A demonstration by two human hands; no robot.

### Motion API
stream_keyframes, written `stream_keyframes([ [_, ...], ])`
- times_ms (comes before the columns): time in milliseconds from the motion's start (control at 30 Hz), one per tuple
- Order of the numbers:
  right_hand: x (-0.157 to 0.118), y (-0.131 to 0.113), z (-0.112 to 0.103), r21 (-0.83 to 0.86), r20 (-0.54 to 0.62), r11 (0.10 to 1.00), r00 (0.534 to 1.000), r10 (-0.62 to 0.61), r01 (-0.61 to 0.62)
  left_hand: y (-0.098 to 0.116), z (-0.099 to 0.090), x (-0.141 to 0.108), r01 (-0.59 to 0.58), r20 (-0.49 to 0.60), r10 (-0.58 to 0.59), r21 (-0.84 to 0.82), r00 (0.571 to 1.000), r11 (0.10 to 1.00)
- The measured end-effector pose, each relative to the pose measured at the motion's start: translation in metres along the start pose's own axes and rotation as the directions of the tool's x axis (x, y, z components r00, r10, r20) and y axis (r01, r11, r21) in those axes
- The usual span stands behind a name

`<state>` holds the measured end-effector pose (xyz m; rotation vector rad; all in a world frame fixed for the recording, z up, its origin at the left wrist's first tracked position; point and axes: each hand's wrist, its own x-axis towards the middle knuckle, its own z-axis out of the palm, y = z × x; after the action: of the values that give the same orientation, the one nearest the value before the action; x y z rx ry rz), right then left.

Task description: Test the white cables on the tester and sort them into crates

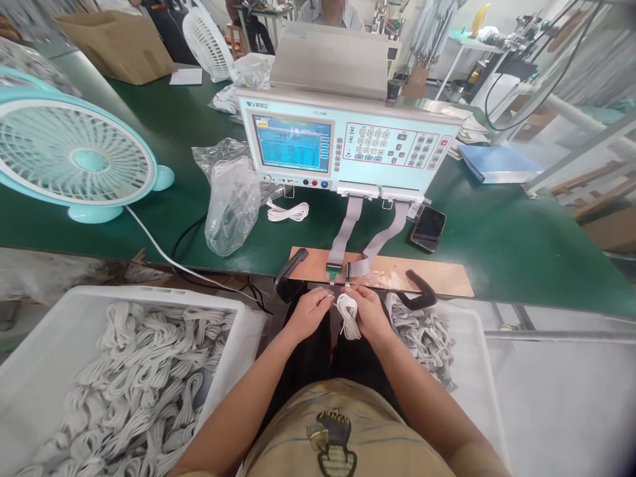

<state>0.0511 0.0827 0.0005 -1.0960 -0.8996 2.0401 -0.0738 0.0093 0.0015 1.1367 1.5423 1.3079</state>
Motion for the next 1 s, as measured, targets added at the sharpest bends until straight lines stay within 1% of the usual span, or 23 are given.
stream_keyframes([
  [167,0.003,0.0,-0.008,-0.058,0.071,0.998,0.997,-0.02,0.024,-0.012,0.015,0.004,0.005,-0.156,-0.017,-0.079,0.988,0.997],
  [333,0.005,0.002,-0.011,-0.059,0.125,0.997,0.991,-0.048,0.056,-0.011,0.023,0.006,0.03,-0.236,-0.053,-0.099,0.97,0.995],
  [533,0.004,0.001,-0.01,-0.075,0.136,0.995,0.989,-0.058,0.069,-0.01,0.033,0.005,0.076,-0.352,-0.154,-0.225,0.923,0.971],
  [700,0.004,0.001,-0.01,-0.088,0.125,0.995,0.991,-0.044,0.055,-0.01,0.041,0.003,0.075,-0.37,-0.183,-0.288,0.911,0.955],
  [833,0.004,0.001,-0.01,-0.099,0.098,0.993,0.994,-0.055,0.064,-0.01,0.044,0.006,0.075,-0.412,-0.227,-0.353,0.882,0.932],
  [900,0.004,0.001,-0.01,-0.091,0.101,0.994,0.993,-0.055,0.064,-0.009,0.046,0.007,0.06,-0.428,-0.222,-0.359,0.876,0.931],
  [1000,0.004,0.001,-0.01,-0.078,0.104,0.995,0.993,-0.046,0.054,-0.009,0.046,0.006,0.033,-0.428,-0.194,-0.355,0.883,0.934],
])
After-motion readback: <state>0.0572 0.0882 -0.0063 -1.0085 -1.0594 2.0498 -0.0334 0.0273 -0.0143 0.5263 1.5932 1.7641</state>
